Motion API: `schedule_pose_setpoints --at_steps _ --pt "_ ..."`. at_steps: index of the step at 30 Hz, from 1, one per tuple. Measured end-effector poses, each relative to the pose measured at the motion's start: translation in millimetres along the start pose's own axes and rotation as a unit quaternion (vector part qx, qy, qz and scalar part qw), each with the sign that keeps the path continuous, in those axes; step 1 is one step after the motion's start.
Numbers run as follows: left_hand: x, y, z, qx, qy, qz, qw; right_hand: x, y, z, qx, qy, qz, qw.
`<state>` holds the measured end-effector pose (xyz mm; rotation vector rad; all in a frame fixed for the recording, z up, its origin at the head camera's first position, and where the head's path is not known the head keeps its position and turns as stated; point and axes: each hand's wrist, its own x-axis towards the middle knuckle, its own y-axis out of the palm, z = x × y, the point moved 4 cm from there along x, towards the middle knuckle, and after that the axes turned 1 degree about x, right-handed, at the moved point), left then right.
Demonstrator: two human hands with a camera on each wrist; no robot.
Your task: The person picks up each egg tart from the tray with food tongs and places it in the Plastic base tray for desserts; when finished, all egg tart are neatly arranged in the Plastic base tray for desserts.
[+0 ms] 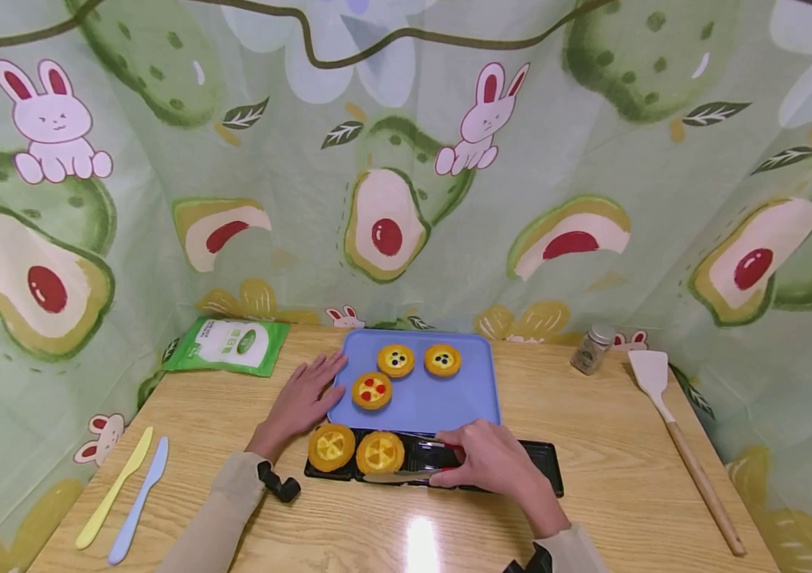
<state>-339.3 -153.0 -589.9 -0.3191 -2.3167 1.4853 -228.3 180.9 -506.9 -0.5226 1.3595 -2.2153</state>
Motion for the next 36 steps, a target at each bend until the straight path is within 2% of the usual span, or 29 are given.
schedule_pose_setpoints --at_steps 6,16,30,36 --pt "0.2 1.3 1.3 0.002 -0.003 0.003 1.0 -1.0 -0.9 -1.6 -0.009 0.015 0.0 1.0" --pt "-0.4 0.4 -0.7 -0.002 0.002 -0.001 1.0 -1.4 -2.3 -5.0 0.011 0.034 0.007 0.999" --pt "0.4 -1.7 -2.7 -0.001 0.003 -0.003 1.0 -1.2 -8.0 -3.3 0.018 0.015 -0.022 0.999" --pt "0.0 -1.6 -2.6 -0.004 0.002 -0.002 1.0 -1.1 -11.3 -3.6 0.029 0.034 -0.019 0.999"
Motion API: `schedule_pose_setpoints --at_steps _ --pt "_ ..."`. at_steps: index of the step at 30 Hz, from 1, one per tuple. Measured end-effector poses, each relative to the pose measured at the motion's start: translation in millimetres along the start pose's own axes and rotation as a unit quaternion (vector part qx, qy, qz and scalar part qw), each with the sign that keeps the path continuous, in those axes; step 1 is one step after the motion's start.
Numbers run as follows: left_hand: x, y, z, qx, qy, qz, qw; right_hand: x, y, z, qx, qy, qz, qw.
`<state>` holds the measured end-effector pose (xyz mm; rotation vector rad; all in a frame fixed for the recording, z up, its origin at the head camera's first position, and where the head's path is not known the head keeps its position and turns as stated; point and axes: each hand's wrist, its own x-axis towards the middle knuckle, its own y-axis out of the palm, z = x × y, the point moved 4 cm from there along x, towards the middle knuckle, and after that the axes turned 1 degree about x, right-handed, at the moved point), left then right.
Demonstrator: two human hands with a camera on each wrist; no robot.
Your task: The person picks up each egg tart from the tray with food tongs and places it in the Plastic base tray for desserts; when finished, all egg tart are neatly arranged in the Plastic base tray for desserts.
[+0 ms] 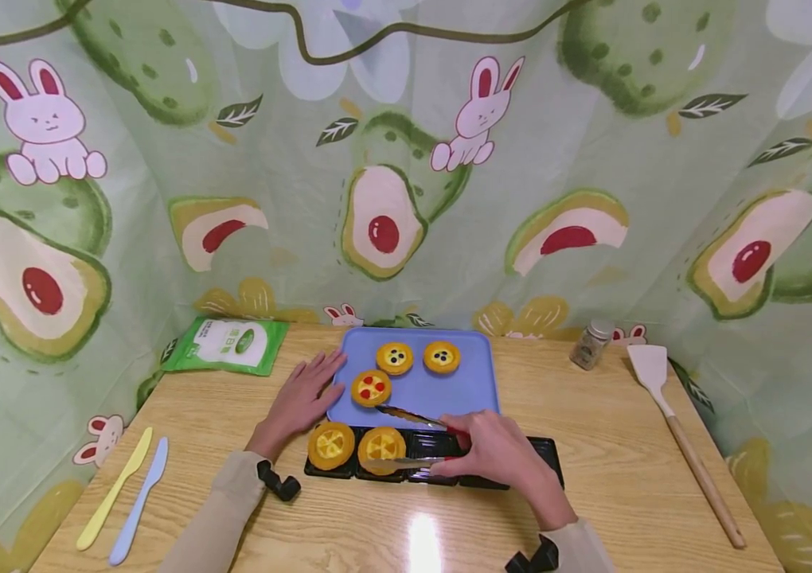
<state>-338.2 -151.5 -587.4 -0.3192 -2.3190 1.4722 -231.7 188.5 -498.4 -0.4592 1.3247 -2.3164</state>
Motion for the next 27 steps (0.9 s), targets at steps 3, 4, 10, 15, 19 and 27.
schedule_pose_setpoints --at_steps 3,4,10,15,19,27 --pt "0.1 -0.7 -0.5 -0.002 -0.004 0.001 1.0 0.0 -2.8 0.2 0.001 0.011 -0.002 1.0" --pt "0.0 -0.9 -0.6 -0.002 -0.005 0.001 1.0 -0.1 -3.7 0.4 0.001 0.015 -0.003 1.0" --pt "0.5 -1.6 -1.6 -0.001 -0.004 0.001 1.0 -0.4 -9.2 -0.2 0.003 0.032 -0.019 0.999" --pt "1.4 -1.1 -1.0 0.005 -0.007 0.003 1.0 -1.0 -11.5 -1.3 -0.003 0.025 -0.044 0.999" --pt "1.5 -0.6 -1.3 0.001 -0.006 0.004 1.0 -1.3 -12.1 -0.6 -0.02 0.022 -0.074 0.997" --pt "0.0 1.7 -0.1 -0.003 -0.005 0.001 1.0 -0.3 -9.0 1.0 -0.054 -0.002 -0.14 0.989"
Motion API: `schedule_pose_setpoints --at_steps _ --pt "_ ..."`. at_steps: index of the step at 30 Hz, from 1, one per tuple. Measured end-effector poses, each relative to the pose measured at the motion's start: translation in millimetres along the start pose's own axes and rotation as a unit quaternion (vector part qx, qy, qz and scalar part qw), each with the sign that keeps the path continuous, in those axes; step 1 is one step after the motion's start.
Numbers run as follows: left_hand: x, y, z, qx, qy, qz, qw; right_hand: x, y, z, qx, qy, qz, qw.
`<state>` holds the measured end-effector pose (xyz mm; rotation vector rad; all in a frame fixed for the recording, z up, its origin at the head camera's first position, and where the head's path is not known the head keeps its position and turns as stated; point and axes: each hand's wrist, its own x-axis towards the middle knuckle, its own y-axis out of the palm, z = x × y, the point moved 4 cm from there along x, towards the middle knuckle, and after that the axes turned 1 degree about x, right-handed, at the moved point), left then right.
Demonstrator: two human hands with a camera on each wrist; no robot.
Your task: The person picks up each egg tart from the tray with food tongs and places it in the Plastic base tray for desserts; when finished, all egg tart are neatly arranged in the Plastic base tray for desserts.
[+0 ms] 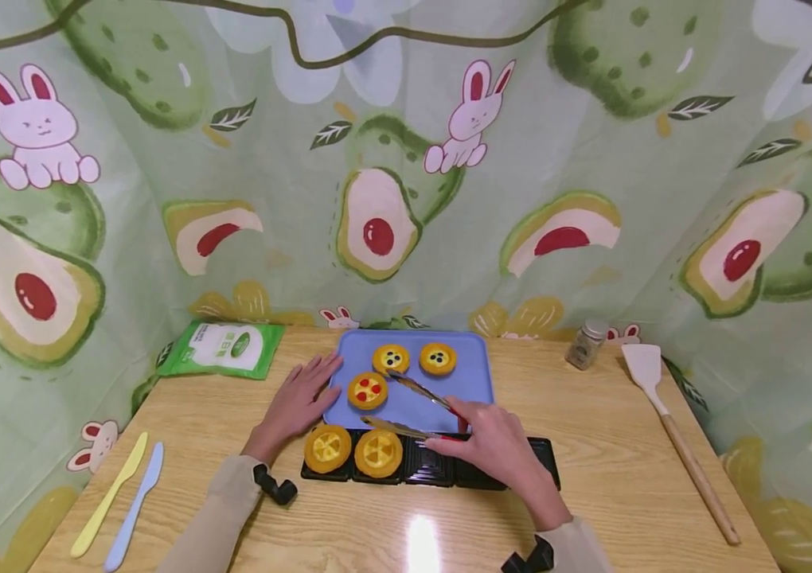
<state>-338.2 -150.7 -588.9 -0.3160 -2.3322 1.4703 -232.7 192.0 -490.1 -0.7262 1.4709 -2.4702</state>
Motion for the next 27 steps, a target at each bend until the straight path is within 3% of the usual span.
schedule_pose_setpoints --at_steps 5,14,27 --pt "-0.8 -0.2 1.0 -0.002 0.006 -0.005 1.0 0.7 7.7 4.1 -0.021 -0.013 -0.023 0.999" --pt "-1.4 0.7 -1.1 -0.006 0.001 0.0 1.0 0.3 15.5 -1.3 -0.032 0.044 -0.005 0.999" --pt "-0.6 -0.6 -1.7 -0.011 0.002 -0.006 0.9999 31.4 27.9 11.3 -0.09 -0.015 0.002 0.996"
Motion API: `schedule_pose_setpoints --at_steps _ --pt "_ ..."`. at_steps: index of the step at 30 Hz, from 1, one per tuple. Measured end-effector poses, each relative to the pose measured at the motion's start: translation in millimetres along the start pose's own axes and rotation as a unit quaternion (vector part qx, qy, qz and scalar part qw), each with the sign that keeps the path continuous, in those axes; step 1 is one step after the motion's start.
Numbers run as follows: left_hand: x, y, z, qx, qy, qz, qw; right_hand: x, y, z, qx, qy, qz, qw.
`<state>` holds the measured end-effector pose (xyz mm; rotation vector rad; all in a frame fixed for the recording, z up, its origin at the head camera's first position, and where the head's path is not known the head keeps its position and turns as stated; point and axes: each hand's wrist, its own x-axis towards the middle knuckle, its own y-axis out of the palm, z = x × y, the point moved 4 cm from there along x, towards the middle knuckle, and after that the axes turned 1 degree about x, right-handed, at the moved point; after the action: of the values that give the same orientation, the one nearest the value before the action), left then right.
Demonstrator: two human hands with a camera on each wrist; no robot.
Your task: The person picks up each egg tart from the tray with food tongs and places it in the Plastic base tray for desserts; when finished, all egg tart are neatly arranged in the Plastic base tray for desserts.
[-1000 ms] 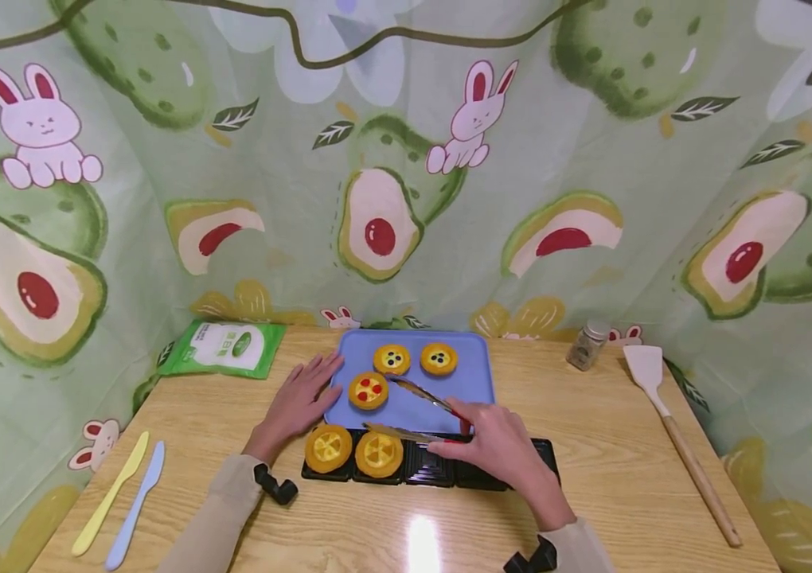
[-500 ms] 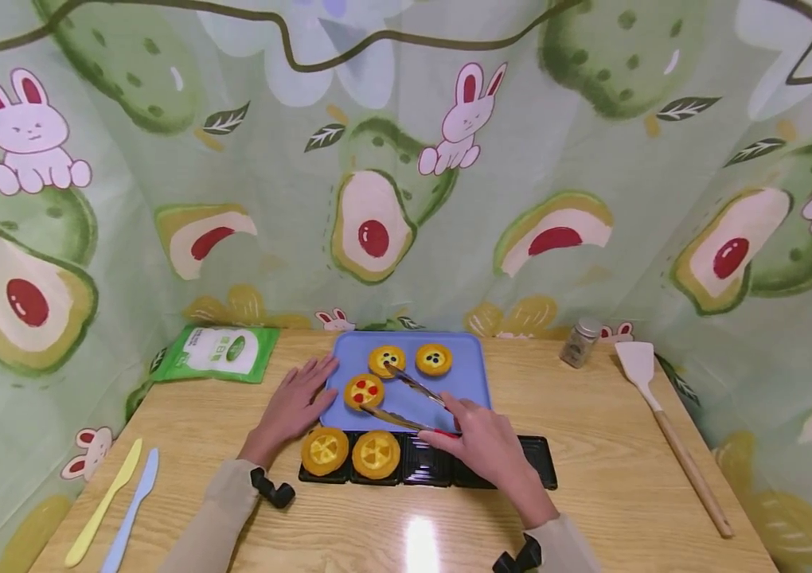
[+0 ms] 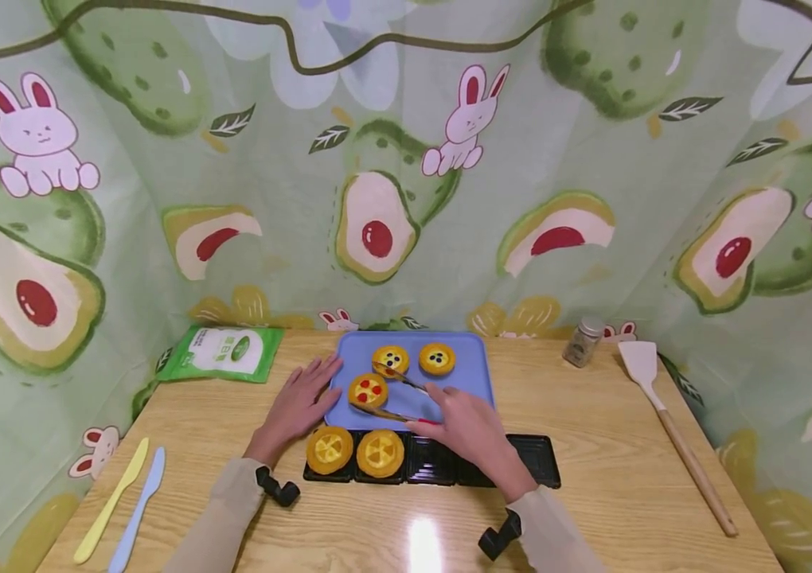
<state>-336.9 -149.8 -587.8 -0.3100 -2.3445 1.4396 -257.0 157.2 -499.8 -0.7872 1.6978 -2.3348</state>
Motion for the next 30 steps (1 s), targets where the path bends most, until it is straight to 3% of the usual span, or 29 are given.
schedule_pose_setpoints --at_steps 5,13,30 --pt "-0.9 -1.0 1.1 0.004 0.0 -0.002 1.0 10.6 6.7 4.7 -0.007 -0.01 0.019 1.0" --pt "-0.2 -1.0 1.2 0.008 0.0 0.004 1.0 16.6 17.5 4.9 -0.01 0.013 0.062 0.998" --pt "-0.8 -1.8 -1.0 0.002 0.0 0.002 1.0 19.5 27.4 1.6 -0.013 0.014 0.075 0.997"
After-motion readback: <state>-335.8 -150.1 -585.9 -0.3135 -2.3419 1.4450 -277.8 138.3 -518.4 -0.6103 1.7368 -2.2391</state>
